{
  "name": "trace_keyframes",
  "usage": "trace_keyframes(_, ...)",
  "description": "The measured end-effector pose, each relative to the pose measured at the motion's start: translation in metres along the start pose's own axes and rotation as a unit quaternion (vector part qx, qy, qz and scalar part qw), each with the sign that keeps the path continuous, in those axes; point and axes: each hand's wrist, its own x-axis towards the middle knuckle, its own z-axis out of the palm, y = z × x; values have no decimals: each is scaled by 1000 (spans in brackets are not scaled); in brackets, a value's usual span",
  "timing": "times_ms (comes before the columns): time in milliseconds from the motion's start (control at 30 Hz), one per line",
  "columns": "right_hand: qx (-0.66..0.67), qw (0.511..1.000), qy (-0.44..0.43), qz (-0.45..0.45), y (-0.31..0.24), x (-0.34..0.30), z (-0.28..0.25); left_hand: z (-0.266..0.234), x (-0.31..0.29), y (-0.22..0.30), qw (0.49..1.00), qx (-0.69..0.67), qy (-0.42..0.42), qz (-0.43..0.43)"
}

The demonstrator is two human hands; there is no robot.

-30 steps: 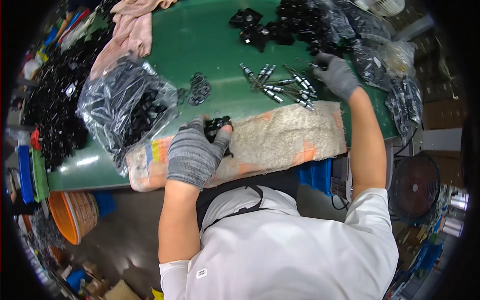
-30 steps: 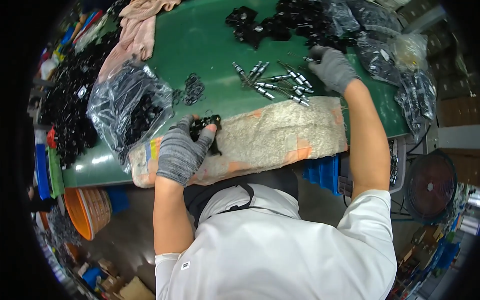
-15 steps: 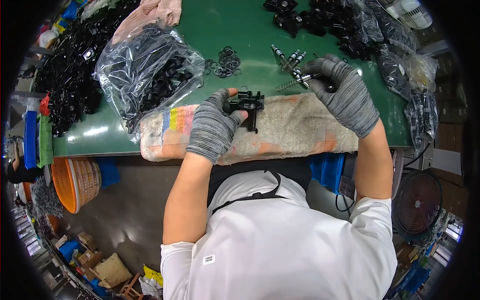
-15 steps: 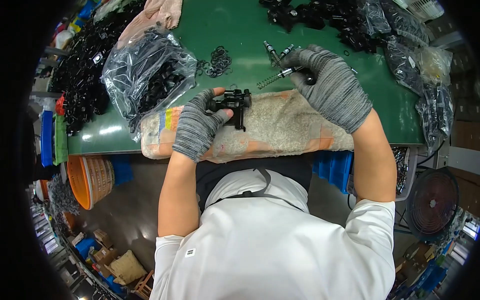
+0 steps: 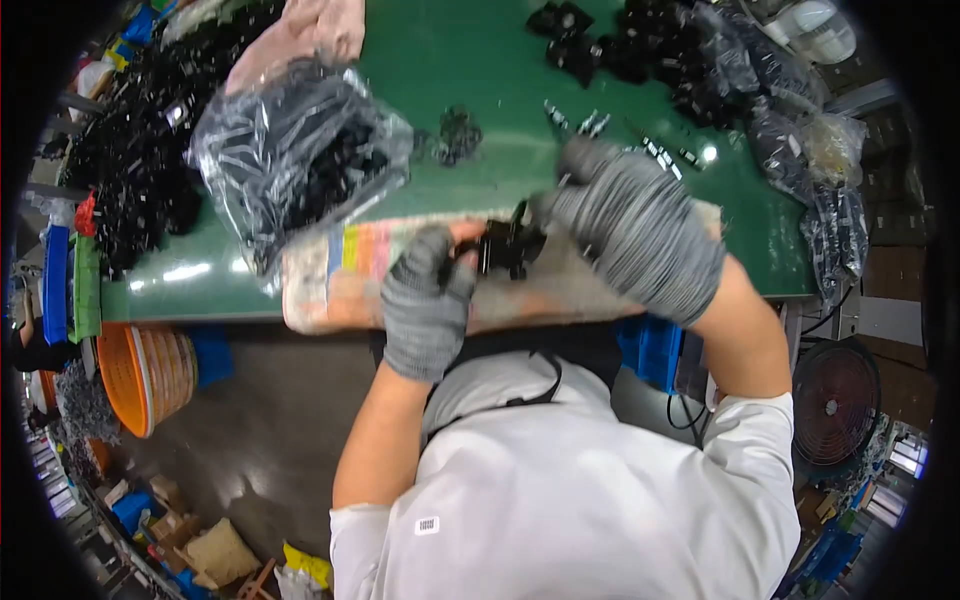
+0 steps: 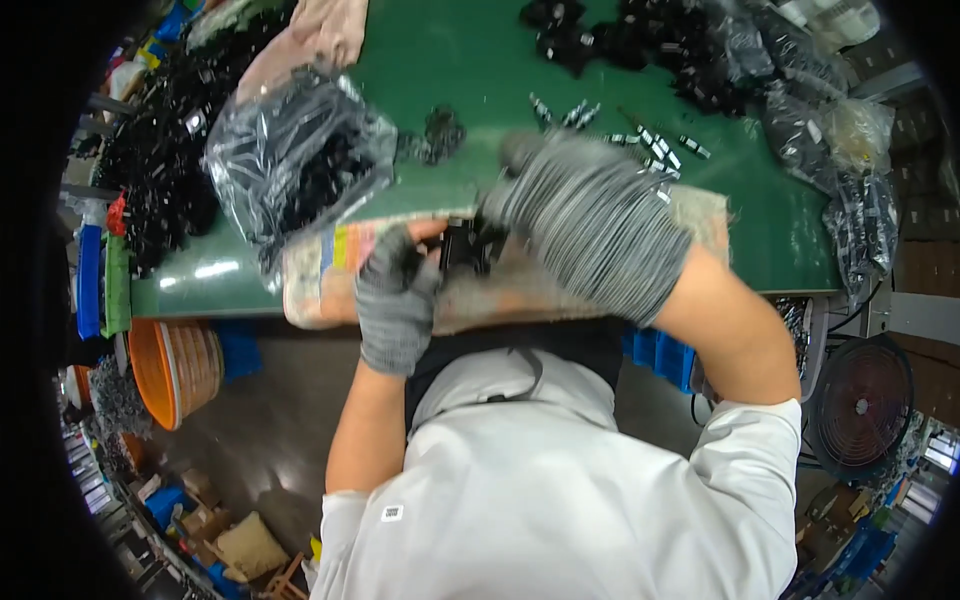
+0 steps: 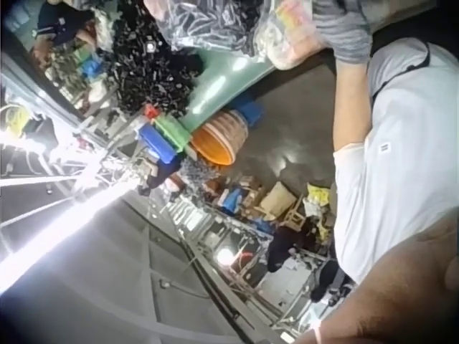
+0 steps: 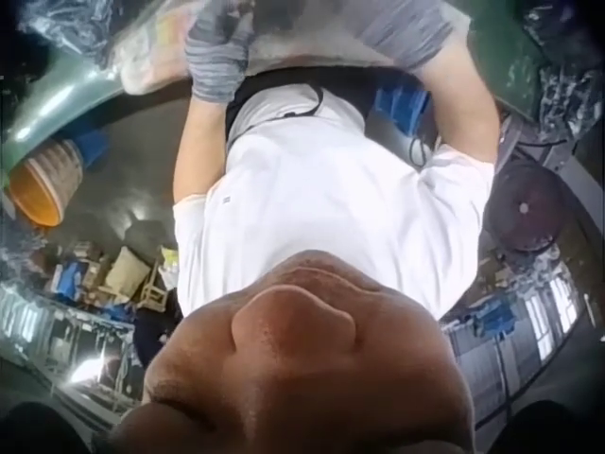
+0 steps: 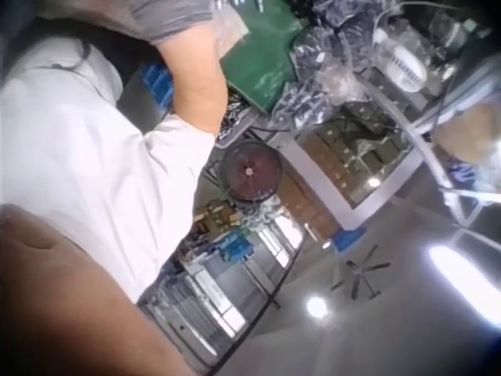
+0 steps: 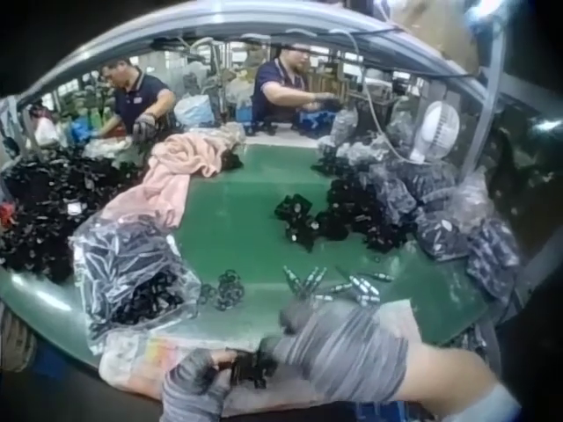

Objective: Assembling small black components and metal fasteners at a workstation.

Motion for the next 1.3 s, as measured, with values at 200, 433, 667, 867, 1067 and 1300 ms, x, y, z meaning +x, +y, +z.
trace_keyframes(200,176,983,30,-44,-3,22,-4,-23,-3,20,933,-305,-56,-181)
trace_keyframes(433,527,787,319,20,9,23,58,-21,2,-1,951,-258,-80,-149)
trace_keyframes(667,569,746,344,35,37,44,118,-16,-3,-16,917,-329,-37,-223)
trace_keyframes(867,613,732,291,65,36,35,108,-33,-4,-21,918,-335,28,-210)
trace_keyframes(1067,648,695,307,-58,40,54,124,-34,-7,-52,928,-327,3,-182)
trace_keyframes(1300,698,624,328,121,12,67,129,-33,-9,-72,946,-285,-6,-156)
